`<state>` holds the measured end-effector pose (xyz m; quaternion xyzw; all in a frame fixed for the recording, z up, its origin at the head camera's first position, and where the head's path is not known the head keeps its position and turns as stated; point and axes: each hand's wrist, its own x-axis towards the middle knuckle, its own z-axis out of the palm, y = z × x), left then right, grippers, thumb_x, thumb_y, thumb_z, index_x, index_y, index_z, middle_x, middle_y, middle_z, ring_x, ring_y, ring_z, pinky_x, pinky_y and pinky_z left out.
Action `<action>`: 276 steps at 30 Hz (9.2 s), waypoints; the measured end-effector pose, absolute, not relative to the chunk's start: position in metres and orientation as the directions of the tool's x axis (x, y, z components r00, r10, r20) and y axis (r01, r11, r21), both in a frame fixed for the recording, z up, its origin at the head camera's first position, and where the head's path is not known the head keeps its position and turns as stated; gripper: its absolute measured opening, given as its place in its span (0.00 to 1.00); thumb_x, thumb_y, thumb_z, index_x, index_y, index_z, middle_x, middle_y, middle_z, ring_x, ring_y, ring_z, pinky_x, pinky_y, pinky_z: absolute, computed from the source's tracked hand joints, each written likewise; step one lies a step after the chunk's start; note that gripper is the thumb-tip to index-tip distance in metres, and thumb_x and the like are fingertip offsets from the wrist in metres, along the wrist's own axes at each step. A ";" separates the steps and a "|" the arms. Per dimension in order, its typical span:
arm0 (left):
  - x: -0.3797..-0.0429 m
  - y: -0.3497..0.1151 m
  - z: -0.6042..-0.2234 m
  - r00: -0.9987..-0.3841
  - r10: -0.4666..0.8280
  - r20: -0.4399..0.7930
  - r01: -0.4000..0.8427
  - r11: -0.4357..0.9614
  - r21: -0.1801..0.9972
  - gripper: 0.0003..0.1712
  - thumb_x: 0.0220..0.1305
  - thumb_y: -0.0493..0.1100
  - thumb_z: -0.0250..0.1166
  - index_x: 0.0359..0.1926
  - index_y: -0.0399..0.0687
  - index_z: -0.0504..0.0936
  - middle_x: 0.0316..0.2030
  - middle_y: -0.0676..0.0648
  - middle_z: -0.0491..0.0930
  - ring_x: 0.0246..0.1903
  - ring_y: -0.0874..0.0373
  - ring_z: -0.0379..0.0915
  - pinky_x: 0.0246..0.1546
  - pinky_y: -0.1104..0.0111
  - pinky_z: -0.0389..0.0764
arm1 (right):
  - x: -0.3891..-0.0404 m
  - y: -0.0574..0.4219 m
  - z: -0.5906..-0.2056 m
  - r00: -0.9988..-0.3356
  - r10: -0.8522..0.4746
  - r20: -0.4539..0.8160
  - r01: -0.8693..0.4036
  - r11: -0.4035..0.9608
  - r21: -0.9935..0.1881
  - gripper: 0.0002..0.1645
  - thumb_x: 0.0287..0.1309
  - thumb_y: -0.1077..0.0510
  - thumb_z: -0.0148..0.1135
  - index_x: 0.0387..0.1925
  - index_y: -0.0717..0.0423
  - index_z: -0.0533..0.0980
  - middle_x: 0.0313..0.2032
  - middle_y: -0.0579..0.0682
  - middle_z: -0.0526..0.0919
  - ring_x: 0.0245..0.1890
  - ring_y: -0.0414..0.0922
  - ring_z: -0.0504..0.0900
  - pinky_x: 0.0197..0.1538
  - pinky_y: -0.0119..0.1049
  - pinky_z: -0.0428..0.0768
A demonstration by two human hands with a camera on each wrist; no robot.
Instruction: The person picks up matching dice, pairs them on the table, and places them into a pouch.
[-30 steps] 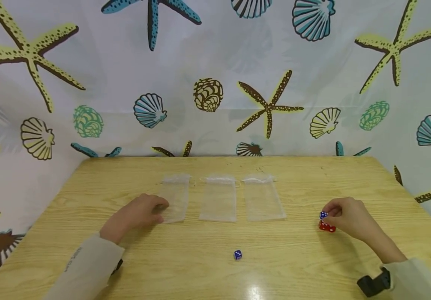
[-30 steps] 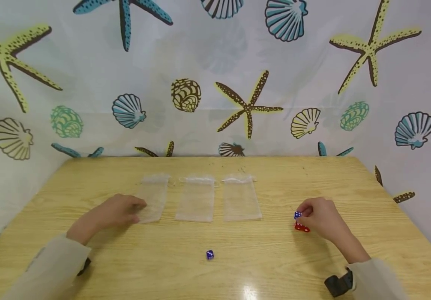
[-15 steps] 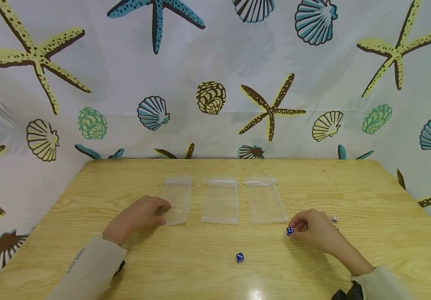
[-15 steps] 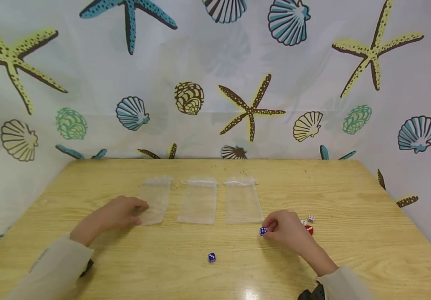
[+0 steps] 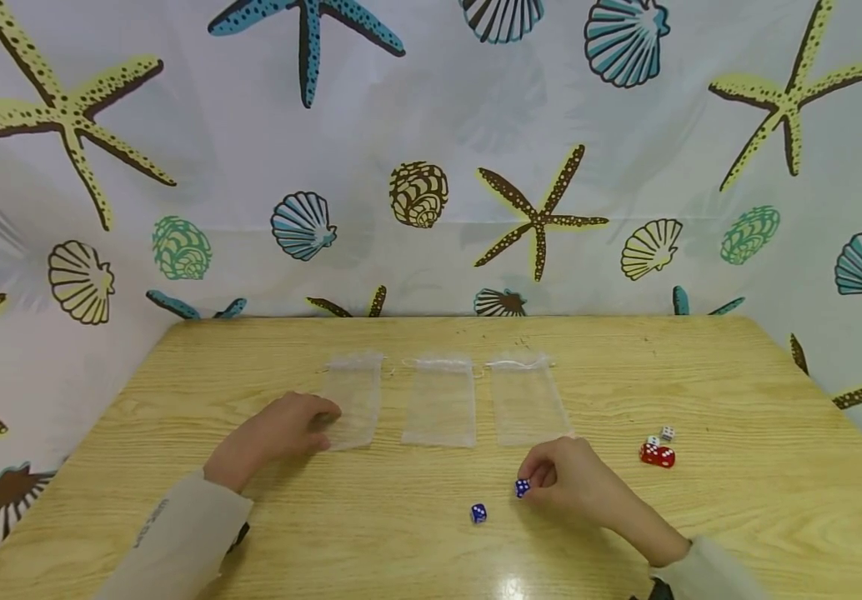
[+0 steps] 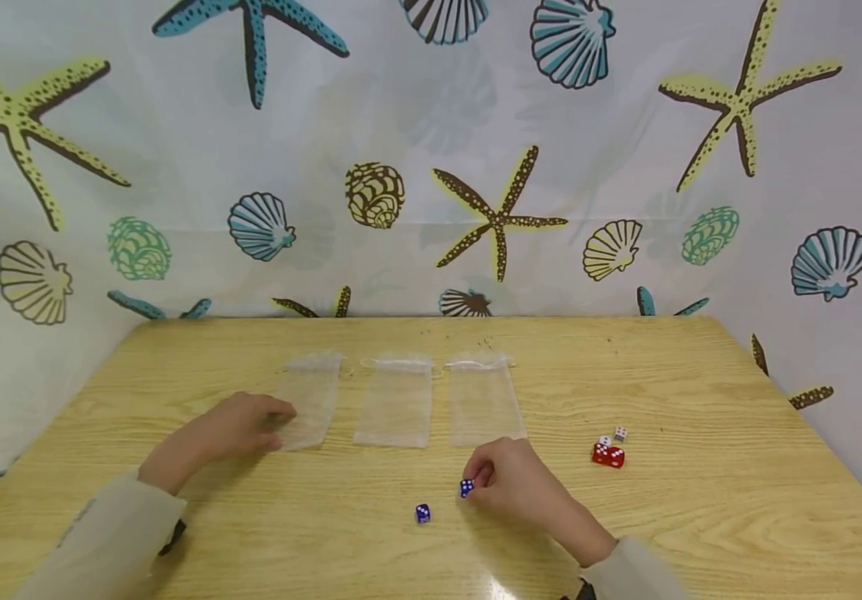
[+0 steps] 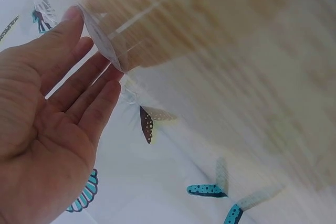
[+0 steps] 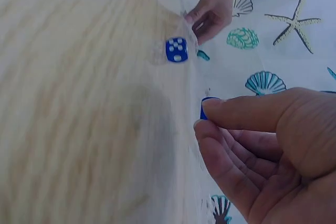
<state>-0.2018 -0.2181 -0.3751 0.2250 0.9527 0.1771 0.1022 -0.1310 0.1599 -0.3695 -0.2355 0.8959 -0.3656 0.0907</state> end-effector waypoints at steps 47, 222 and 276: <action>-0.201 -0.216 -0.376 -0.863 0.505 -0.020 0.465 0.809 0.359 0.04 0.58 0.35 0.67 0.35 0.42 0.80 0.31 0.49 0.74 0.30 0.58 0.70 0.33 0.67 0.75 | -0.126 0.142 -0.381 -0.802 -0.597 -0.032 -0.377 0.546 -0.748 0.08 0.44 0.66 0.71 0.30 0.58 0.80 0.24 0.43 0.80 0.24 0.31 0.75 0.30 0.25 0.77; -0.142 -0.085 -0.338 -0.966 0.089 0.243 0.250 0.084 0.965 0.20 0.58 0.25 0.62 0.52 0.33 0.75 0.36 0.36 0.79 0.31 0.66 0.79 0.33 0.72 0.83 | -0.158 0.143 -0.327 -0.918 -0.361 0.162 -0.247 0.201 -0.948 0.20 0.57 0.68 0.62 0.51 0.68 0.72 0.46 0.66 0.79 0.44 0.52 0.83 0.45 0.33 0.83; -0.136 -0.079 -0.345 -0.521 0.419 0.744 0.773 0.600 0.204 0.18 0.50 0.26 0.69 0.43 0.42 0.79 0.32 0.49 0.80 0.31 0.61 0.78 0.28 0.75 0.79 | -0.149 0.142 -0.325 -0.853 -0.353 0.384 -0.518 0.488 -0.702 0.16 0.50 0.61 0.71 0.43 0.57 0.82 0.43 0.51 0.85 0.42 0.47 0.82 0.48 0.44 0.82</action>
